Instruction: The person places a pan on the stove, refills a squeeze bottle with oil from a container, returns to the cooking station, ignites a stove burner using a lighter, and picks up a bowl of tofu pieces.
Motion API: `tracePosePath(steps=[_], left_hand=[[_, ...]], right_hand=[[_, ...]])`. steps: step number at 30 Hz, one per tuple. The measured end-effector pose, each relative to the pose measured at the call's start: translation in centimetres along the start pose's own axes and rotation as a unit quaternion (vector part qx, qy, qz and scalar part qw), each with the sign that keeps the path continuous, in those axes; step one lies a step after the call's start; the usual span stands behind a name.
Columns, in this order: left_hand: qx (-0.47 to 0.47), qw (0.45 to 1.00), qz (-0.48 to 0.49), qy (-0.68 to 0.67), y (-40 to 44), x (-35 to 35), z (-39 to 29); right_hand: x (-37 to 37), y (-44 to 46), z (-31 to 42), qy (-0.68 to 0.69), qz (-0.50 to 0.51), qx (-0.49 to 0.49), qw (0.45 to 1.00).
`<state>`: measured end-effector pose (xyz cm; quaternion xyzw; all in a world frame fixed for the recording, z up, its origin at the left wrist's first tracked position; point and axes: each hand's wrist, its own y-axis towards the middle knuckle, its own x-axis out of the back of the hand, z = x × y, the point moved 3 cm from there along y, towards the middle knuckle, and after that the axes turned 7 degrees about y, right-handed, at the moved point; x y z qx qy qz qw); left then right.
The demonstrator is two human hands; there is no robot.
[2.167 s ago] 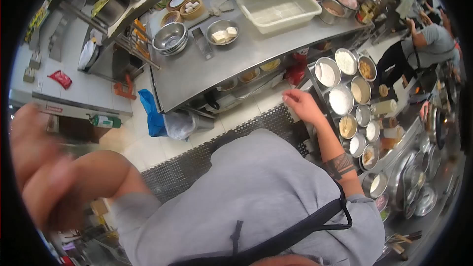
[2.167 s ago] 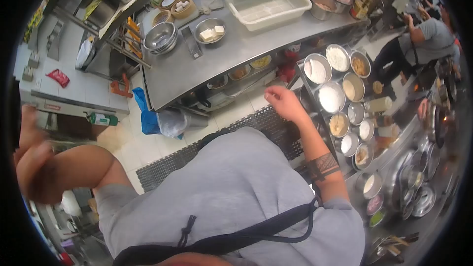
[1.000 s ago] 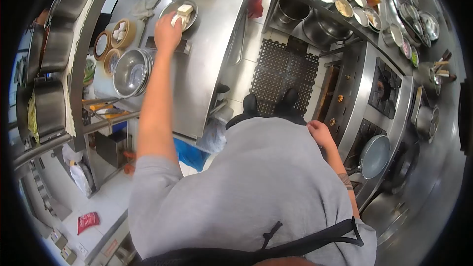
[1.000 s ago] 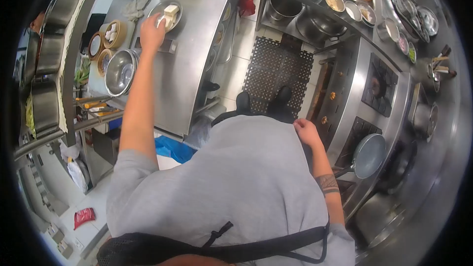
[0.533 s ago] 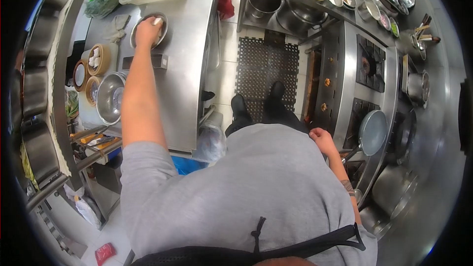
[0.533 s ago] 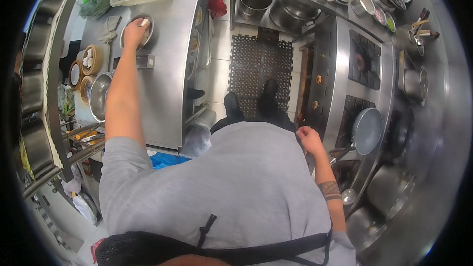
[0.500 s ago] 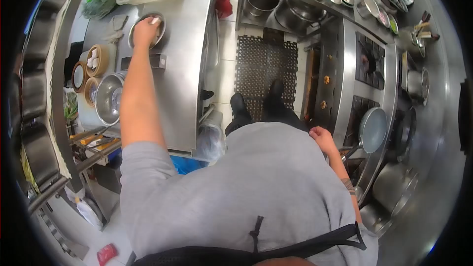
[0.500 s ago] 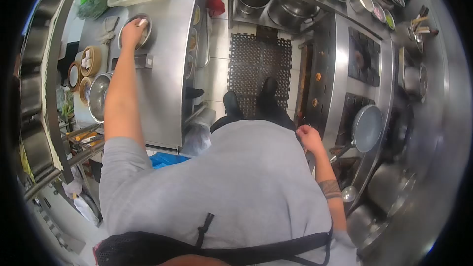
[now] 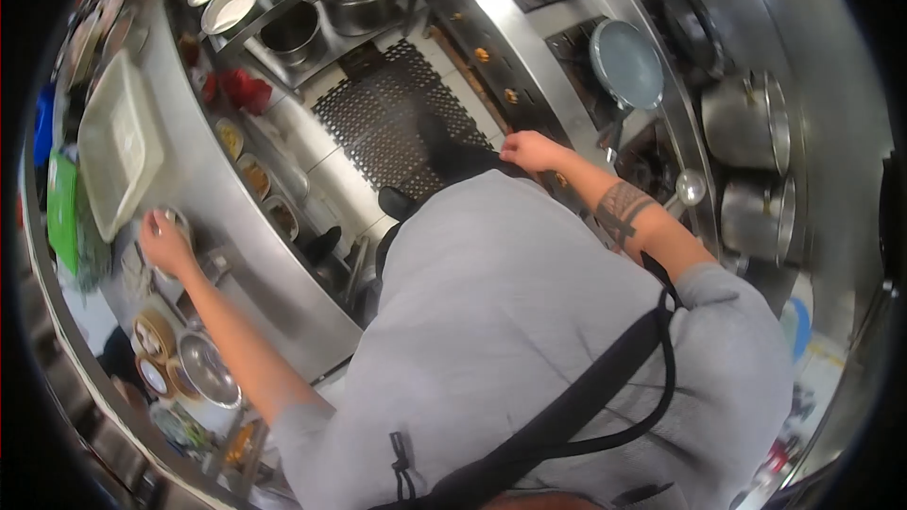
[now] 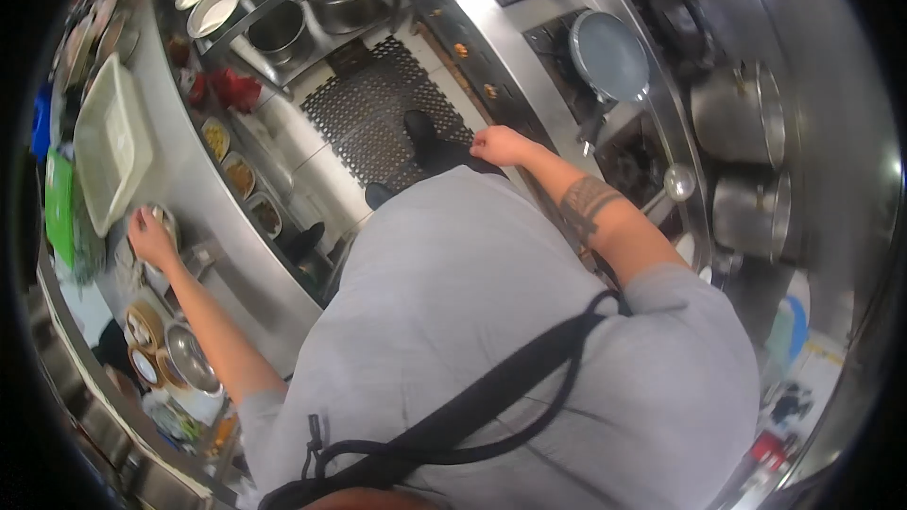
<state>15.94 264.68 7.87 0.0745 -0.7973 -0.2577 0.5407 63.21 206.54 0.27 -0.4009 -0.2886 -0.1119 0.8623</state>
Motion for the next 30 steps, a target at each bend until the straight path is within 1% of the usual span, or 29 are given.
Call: tracePosePath(steps=[1,3,5,6,7,8,9,10,11,12,14,15,16,17,18,19,20,21,22,23,24,25,26,27,28,29,30], left_hand=[[-0.011,1.000,0.012,-0.024,-1.5,0.8,-2.6],[-0.064,0.996,0.052,-0.046,-5.2,0.7,-7.3],[-0.149,0.982,0.073,-0.088,-9.4,-1.0,-10.4],[-0.137,0.975,0.136,-0.110,-11.5,-1.8,-12.1],[-0.123,0.964,0.200,-0.128,-13.5,-2.4,-13.7],[-0.138,0.955,0.232,-0.127,-15.4,-3.1,-14.9],[-0.150,0.945,0.263,-0.122,-17.0,-4.0,-15.4],[-0.175,0.927,0.306,-0.130,-18.2,-5.2,-15.5],[-0.193,0.912,0.341,-0.117,-19.0,-4.6,-16.7],[-0.189,0.914,0.342,-0.109,-19.3,-4.6,-16.9],[-0.235,0.888,0.374,-0.133,-20.3,-4.5,-17.3],[-0.226,0.888,0.387,-0.108,-20.3,-4.2,-17.3],[-0.214,0.891,0.388,-0.103,-20.0,-3.9,-17.3],[-0.145,0.885,0.427,-0.112,-19.8,-3.9,-16.8],[-0.075,0.875,0.462,-0.121,-19.5,-3.9,-16.5],[0.006,0.854,0.504,-0.124,-19.3,-4.1,-16.3],[0.067,0.825,0.509,-0.235,-19.6,-4.4,-16.6],[0.132,0.789,0.495,-0.339,-19.7,-4.2,-16.5],[0.214,0.696,0.518,-0.449,-19.3,-2.5,-18.6],[0.248,0.615,0.522,-0.536,-18.7,-1.2,-20.3],[0.259,0.550,0.512,-0.607,-17.7,1.1,-22.7],[0.267,0.493,0.504,-0.657,-16.6,3.6,-25.3],[0.231,0.494,0.485,-0.683,-15.6,5.8,-27.5],[0.171,0.559,0.453,-0.673,-14.6,8.0,-29.3],[0.077,0.690,0.411,-0.590,-12.8,12.6,-31.6],[-0.063,0.725,0.357,-0.586,-10.9,17.1,-33.2],[-0.273,0.692,0.241,-0.624,-9.3,19.9,-34.0]], right_hand=[[-0.3,0.2,-0.6,-0.005,-0.003,-0.004,1.000],[-0.9,0.4,-2.3,-0.002,-0.014,-0.015,1.000],[-1.8,0.4,-3.8,0.024,-0.002,-0.039,0.999],[-2.1,0.0,-4.4,0.031,-0.008,-0.043,0.999],[-2.3,-0.6,-4.6,0.011,-0.032,-0.017,0.999],[-2.7,-0.9,-4.9,-0.010,-0.055,0.012,0.998],[-3.5,-1.2,-5.5,-0.006,-0.053,0.014,0.998],[-4.4,-1.6,-6.7,0.032,-0.057,-0.023,0.998],[-5.4,-1.9,-7.7,0.069,-0.060,-0.060,0.994],[-6.4,-2.3,-8.7,0.071,-0.052,-0.056,0.995],[-8.0,-3.2,-10.8,0.104,-0.058,-0.087,0.989],[-8.8,-3.4,-11.6,0.101,-0.049,-0.083,0.990],[-9.3,-3.6,-12.5,0.115,-0.056,-0.107,0.986],[-9.6,-3.5,-12.8,0.128,-0.060,-0.130,0.981],[-8.7,-3.5,-11.7,0.121,-0.047,-0.124,0.984],[-7.7,-3.6,-10.8,0.145,-0.046,-0.140,0.978],[-7.1,-3.3,-10.0,0.167,-0.041,-0.155,0.973],[-7.3,-1.8,-11.4,0.190,-0.034,-0.129,0.973],[-7.0,-0.5,-11.2,0.204,-0.013,-0.167,0.964],[-6.0,0.4,-10.1,0.218,-0.001,-0.160,0.963],[-5.5,1.5,-9.1,0.261,0.001,-0.168,0.951],[-4.2,2.3,-7.4,0.248,0.010,-0.169,0.954],[-3.7,3.5,-6.9,0.237,0.022,-0.152,0.959],[-3.1,4.6,-6.6,0.240,0.028,-0.133,0.961],[-2.3,5.6,-6.3,0.244,0.033,-0.117,0.962],[-1.6,6.7,-5.6,0.237,0.035,-0.119,0.964],[-0.7,7.6,-4.4,0.224,0.048,-0.108,0.967]])
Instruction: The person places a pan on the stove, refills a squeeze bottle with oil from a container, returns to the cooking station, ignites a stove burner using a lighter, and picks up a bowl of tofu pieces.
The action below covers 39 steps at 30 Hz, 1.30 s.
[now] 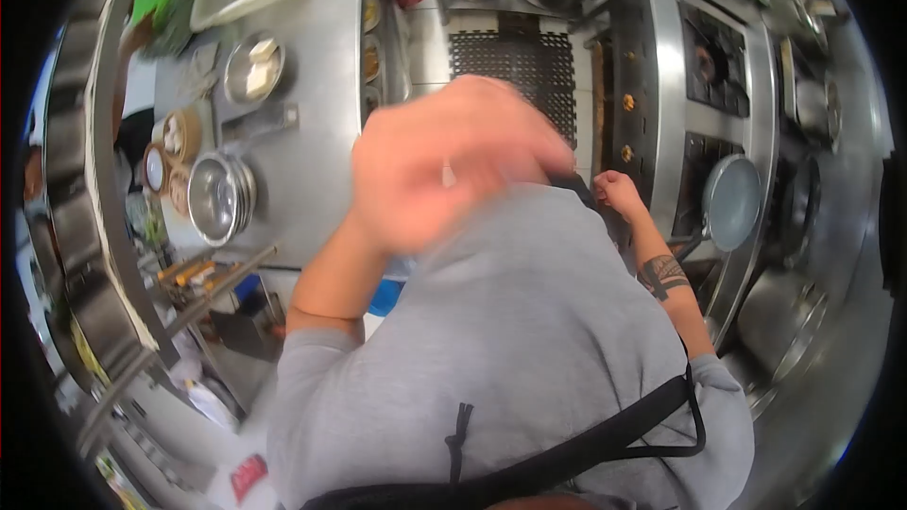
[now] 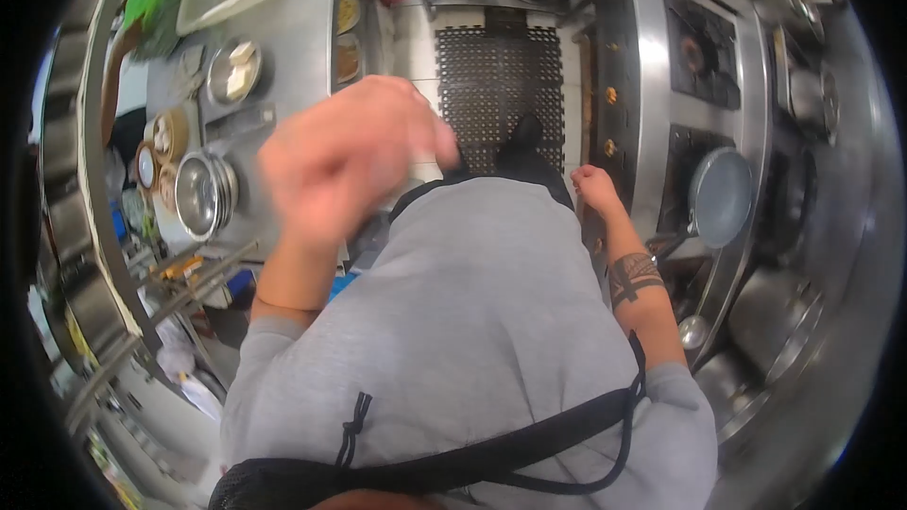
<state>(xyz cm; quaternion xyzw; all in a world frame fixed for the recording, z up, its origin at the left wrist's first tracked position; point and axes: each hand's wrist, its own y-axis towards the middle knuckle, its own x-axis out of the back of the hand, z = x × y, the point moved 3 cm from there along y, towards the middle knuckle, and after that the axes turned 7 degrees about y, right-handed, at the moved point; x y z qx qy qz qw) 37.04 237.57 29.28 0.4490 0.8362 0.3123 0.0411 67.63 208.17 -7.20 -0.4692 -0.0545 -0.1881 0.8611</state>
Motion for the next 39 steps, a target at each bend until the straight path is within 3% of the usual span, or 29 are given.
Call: tracePosePath(steps=[1,4,10,14,16,21,23,25,26,27,28,30,31,32,34,39], left_hand=[[-0.102,0.994,0.019,0.031,0.5,0.3,-3.0],[-0.170,0.978,0.032,0.115,1.3,-0.1,-9.0],[-0.187,0.964,0.021,0.188,-0.8,-0.5,-12.7],[-0.194,0.957,0.002,0.217,-1.8,-0.1,-13.5],[-0.197,0.954,-0.011,0.225,-2.2,0.4,-13.6],[-0.170,0.949,-0.083,0.253,-2.0,2.5,-11.7],[-0.099,0.949,-0.126,0.272,-2.7,3.5,-8.7],[0.043,0.947,-0.149,0.282,-5.2,4.2,-3.1],[0.117,0.940,-0.131,0.291,-7.3,3.9,0.8],[0.289,0.918,-0.086,0.256,-9.4,3.6,4.0],[0.349,0.894,-0.027,0.278,-12.2,3.1,7.3],[0.432,0.816,0.160,0.349,-17.3,1.9,12.8],[0.420,0.795,0.227,0.374,-20.4,1.0,15.3],[0.428,0.796,0.232,0.361,-21.9,0.1,16.8],[0.508,0.730,0.334,0.313,-25.3,-1.9,19.0],[0.605,0.697,0.315,0.221,-31.7,-6.2,24.4]], right_hand=[[0.2,0.1,1.7,-0.030,0.002,0.018,0.999],[0.4,3.2,2.2,-0.084,0.031,0.097,0.991],[-1.2,1.5,8.5,-0.120,0.037,0.040,0.991],[-2.1,3.0,7.4,-0.140,0.044,0.050,0.988],[-2.2,4.1,6.1,-0.232,0.038,0.169,0.957],[-3.1,0.5,8.0,-0.205,0.047,0.063,0.976],[-3.0,1.1,7.0,-0.182,0.047,0.070,0.980],[-3.0,1.4,5.9,-0.179,0.030,0.077,0.980],[-2.4,2.3,4.7,-0.178,0.028,0.073,0.981],[-2.2,2.4,4.1,-0.181,0.029,0.075,0.980],[-2.3,2.4,3.8,-0.187,0.031,0.077,0.979],[-2.2,2.4,3.4,-0.201,0.019,0.068,0.977],[-2.2,2.5,3.1,-0.203,0.016,0.053,0.978],[-2.4,2.6,2.8,-0.208,0.014,0.054,0.977],[-3.2,3.2,1.7,-0.218,0.026,0.038,0.975],[-5.2,5.4,-1.3,-0.157,0.085,-0.024,0.984]])
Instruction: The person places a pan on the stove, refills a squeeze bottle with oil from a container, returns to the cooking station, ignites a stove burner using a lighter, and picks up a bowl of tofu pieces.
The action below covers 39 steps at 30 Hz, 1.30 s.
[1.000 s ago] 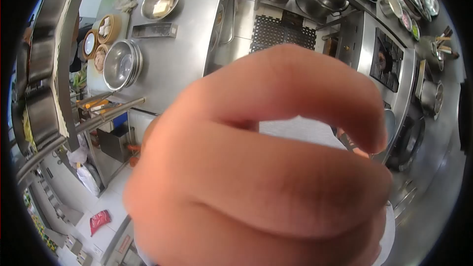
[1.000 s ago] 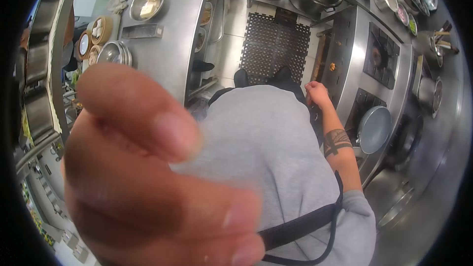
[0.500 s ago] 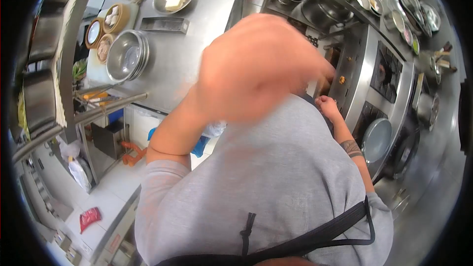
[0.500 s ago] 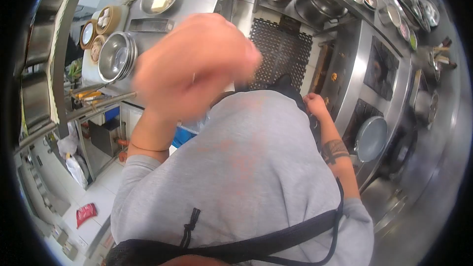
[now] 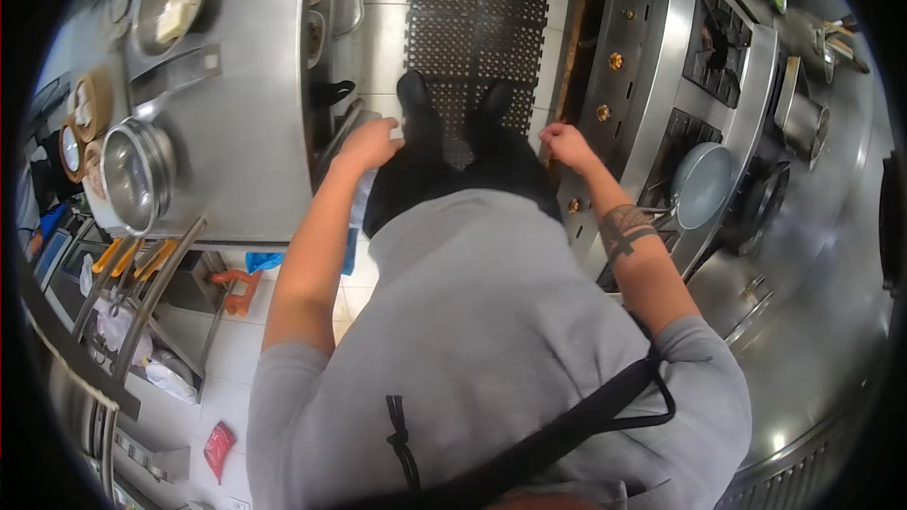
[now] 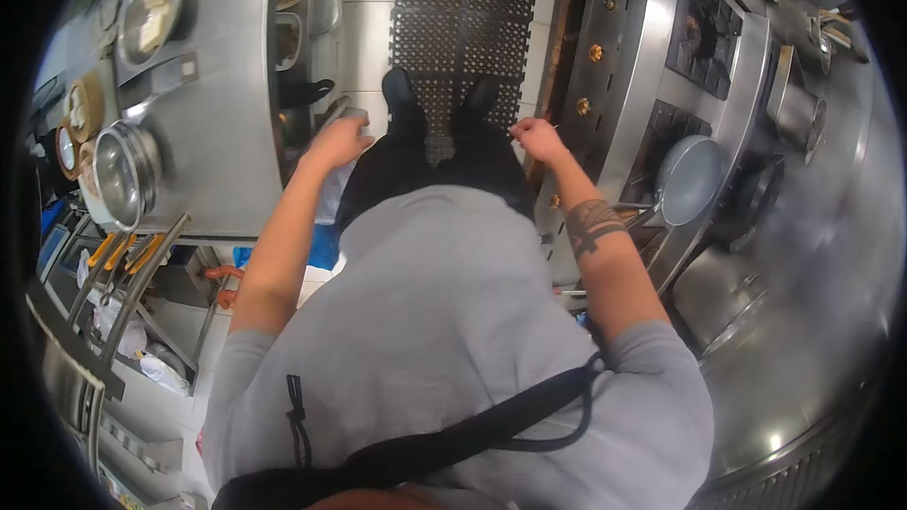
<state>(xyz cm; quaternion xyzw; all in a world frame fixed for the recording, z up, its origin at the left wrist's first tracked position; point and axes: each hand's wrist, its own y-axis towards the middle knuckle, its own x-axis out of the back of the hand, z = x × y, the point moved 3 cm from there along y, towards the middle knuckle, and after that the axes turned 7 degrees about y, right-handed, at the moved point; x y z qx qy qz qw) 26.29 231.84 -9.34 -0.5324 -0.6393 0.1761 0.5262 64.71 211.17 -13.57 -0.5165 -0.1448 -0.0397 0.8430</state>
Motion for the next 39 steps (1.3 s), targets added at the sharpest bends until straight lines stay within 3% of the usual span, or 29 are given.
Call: tracePosePath(steps=[5,9,12,15,17,19,21,22,23,29,30,33,34,35,37,38,39], left_hand=[[0.062,0.995,-0.041,-0.063,5.3,-6.3,3.2],[0.090,0.978,-0.051,-0.180,10.9,-7.5,2.1],[0.071,0.963,-0.112,-0.233,17.1,-8.9,1.2],[0.004,0.971,-0.125,-0.203,24.7,-10.1,-0.1],[-0.010,0.975,-0.119,-0.186,29.6,-10.8,-1.1],[-0.044,0.972,-0.150,-0.176,34.3,-12.0,-1.3],[-0.053,0.979,-0.124,-0.153,37.3,-12.3,-1.2],[-0.073,0.989,-0.079,-0.101,38.1,-12.4,-1.2],[-0.091,0.994,-0.033,-0.050,38.7,-12.5,-1.0],[-0.056,0.998,-0.023,-0.005,39.5,-10.9,-0.2],[-0.062,0.996,-0.066,-0.014,39.4,-11.1,-0.2],[-0.091,0.989,-0.111,-0.020,36.7,-9.8,-2.4],[-0.091,0.991,-0.071,-0.065,35.8,-9.4,-3.4],[-0.088,0.990,-0.028,-0.110,34.2,-8.9,-4.6],[-0.093,0.983,-0.050,-0.152,30.4,-7.0,-7.3],[-0.130,0.981,-0.072,-0.127,29.0,-6.2,-8.4],[-0.168,0.976,-0.092,-0.101,27.2,-5.0,-9.6]], right_hand=[[-1.9,8.6,-5.8,0.029,0.006,-0.059,0.998],[-0.7,18.8,-9.8,0.076,-0.063,-0.112,0.989],[2.6,27.9,-12.6,0.211,-0.171,-0.127,0.954],[7.5,35.7,-13.4,0.264,-0.288,-0.141,0.910],[12.2,44.1,-19.2,0.315,-0.314,-0.153,0.883],[14.1,46.1,-17.3,0.416,-0.359,-0.129,0.826],[16.2,49.7,-17.2,0.523,-0.374,-0.034,0.765],[17.8,53.7,-20.4,0.560,-0.416,0.007,0.716],[19.7,56.4,-22.8,0.536,-0.476,-0.072,0.694],[19.3,55.0,-21.6,0.522,-0.422,0.096,0.735],[18.2,54.1,-20.8,0.498,-0.433,0.131,0.740],[11.0,49.4,-14.9,0.437,-0.625,-0.045,0.645],[8.1,45.0,-12.0,0.375,-0.602,-0.104,0.697],[4.9,44.4,-12.6,0.415,-0.600,-0.064,0.681],[-0.4,35.5,-8.1,0.309,-0.487,-0.065,0.814],[-4.1,35.4,-9.6,0.419,-0.483,-0.042,0.768],[-6.0,31.0,-7.0,0.415,-0.461,-0.040,0.784]])
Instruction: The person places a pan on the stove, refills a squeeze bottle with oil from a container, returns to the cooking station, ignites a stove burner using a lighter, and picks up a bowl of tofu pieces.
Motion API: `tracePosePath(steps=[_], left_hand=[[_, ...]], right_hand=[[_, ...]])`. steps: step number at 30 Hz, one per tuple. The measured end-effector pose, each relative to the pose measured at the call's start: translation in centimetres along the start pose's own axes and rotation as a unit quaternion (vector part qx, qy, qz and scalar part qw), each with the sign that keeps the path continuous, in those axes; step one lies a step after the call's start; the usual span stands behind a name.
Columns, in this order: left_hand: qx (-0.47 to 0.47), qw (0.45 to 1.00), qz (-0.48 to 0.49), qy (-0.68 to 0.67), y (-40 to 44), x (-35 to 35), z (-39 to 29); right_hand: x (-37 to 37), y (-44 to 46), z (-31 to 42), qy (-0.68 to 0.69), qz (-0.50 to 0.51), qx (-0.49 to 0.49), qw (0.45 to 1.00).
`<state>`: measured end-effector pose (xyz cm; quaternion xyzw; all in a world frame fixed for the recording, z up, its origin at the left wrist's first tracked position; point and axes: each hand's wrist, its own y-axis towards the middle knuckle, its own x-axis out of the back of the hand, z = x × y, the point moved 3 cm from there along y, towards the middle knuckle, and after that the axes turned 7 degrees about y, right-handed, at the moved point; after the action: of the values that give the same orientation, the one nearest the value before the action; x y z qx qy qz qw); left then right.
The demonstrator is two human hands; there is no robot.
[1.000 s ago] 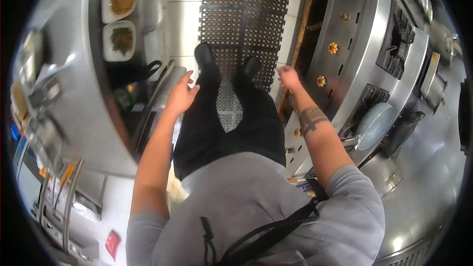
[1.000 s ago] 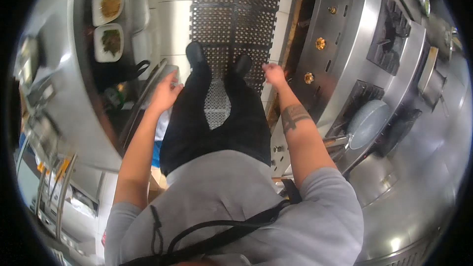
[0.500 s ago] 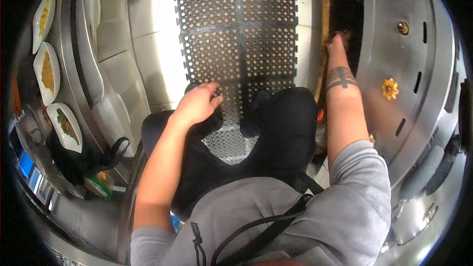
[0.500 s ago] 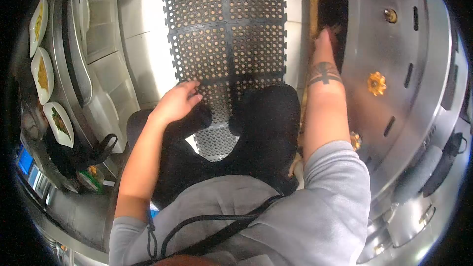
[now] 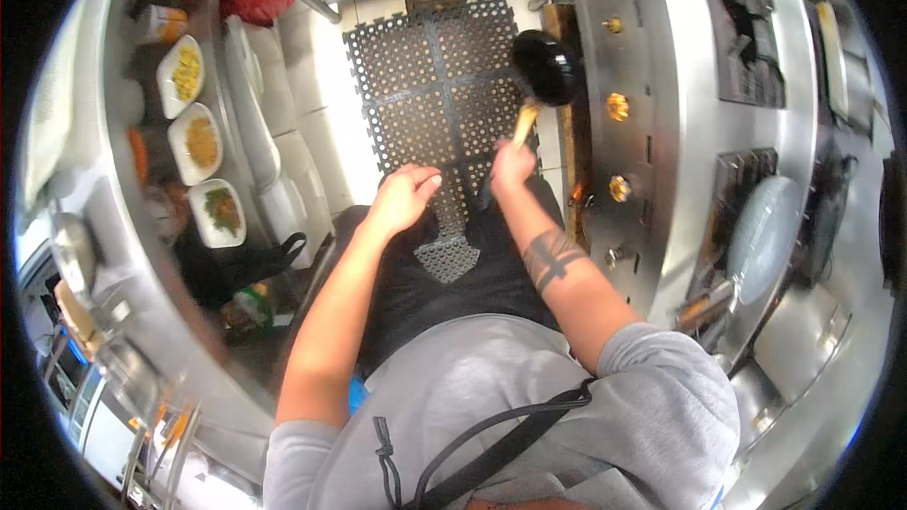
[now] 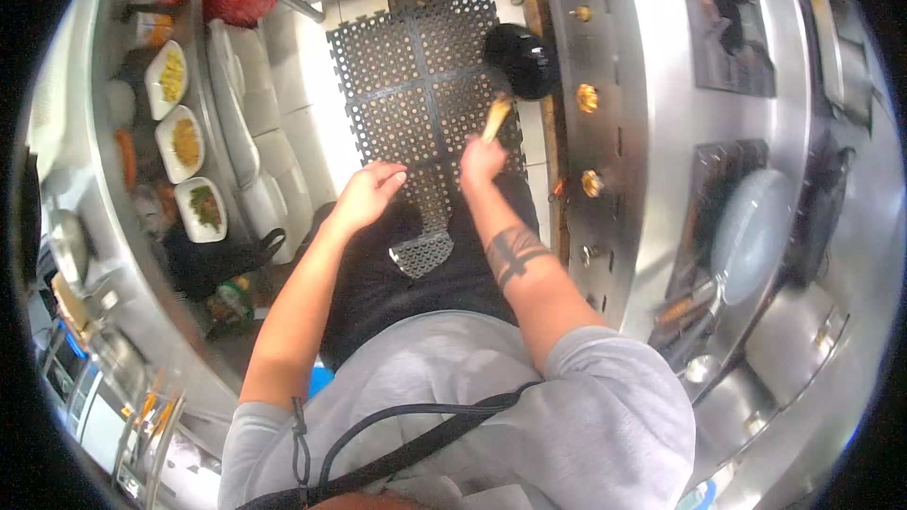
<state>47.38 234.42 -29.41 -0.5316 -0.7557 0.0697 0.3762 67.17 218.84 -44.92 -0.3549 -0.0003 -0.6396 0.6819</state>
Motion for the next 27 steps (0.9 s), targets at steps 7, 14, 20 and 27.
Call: tracePosePath(steps=[7,14,20,27], left_hand=[[0.072,0.985,0.079,-0.137,-7.8,7.2,-14.2],[-0.010,0.917,0.038,-0.397,-11.0,14.7,-29.1],[-0.049,0.927,0.049,-0.369,-11.5,17.8,-33.1],[-0.028,0.979,0.060,-0.195,-11.2,13.7,-35.2]], right_hand=[[11.4,-22.9,17.0,-0.054,0.171,0.087,0.980],[18.6,-31.8,31.2,0.121,0.195,0.340,0.912],[32.0,-31.2,24.5,0.031,0.139,0.243,0.960],[49.9,-26.3,11.3,0.065,-0.308,0.102,0.944]])
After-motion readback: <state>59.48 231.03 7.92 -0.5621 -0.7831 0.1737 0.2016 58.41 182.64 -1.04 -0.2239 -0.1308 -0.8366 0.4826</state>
